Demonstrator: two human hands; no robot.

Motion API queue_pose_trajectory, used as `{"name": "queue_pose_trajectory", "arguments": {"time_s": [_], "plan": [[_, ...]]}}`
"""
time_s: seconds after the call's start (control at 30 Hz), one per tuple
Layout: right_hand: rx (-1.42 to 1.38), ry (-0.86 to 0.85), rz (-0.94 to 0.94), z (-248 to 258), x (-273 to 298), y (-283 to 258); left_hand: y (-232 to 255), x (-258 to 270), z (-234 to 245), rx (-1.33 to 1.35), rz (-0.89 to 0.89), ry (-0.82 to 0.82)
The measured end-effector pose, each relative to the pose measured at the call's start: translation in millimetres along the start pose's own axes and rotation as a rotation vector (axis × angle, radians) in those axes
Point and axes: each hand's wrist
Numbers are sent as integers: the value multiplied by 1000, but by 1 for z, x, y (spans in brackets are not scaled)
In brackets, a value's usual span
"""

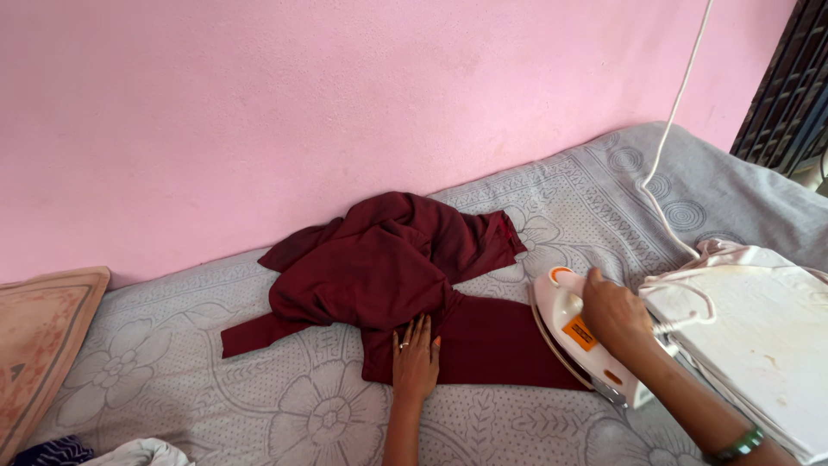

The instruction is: The person irons a maroon long-sleeved shirt laid out on a bed. They smooth the fabric with one hand while moving the iron over the body and sleeves, then fold the shirt in half and continue ironing the folded sections.

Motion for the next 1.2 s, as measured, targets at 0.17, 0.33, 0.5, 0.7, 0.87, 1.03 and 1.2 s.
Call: {"name": "queue_pose_trajectory", "arguments": {"time_s": [0.17,0.33,0.5,0.7,0.87,1.03,1.2], "plan": [[36,-69,120,-6,-61,-12,8,6,10,23,32,-15],[1,-240,291,20,-103,-23,14,3,21,71,66,-15],[84,-292,519,30,-123,-22,18,4,26,98,65,21],[132,-231,880,-1,-169,14,19,5,28,116,113,-8],[266,-313,693,2,-216,76,13,1,17,88,123,-13],[541,-284,428,40,-214,180,14,-3,19,47,115,-34],[745,-342,193,61,-194,286,19,2,25,85,83,30]]}}
Point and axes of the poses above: each hand's wrist, its own x-axis away from the middle knuckle, its own z-axis out of the back of the hand, y = z × x, and after that the axes turned 8 degrees about y, right-handed
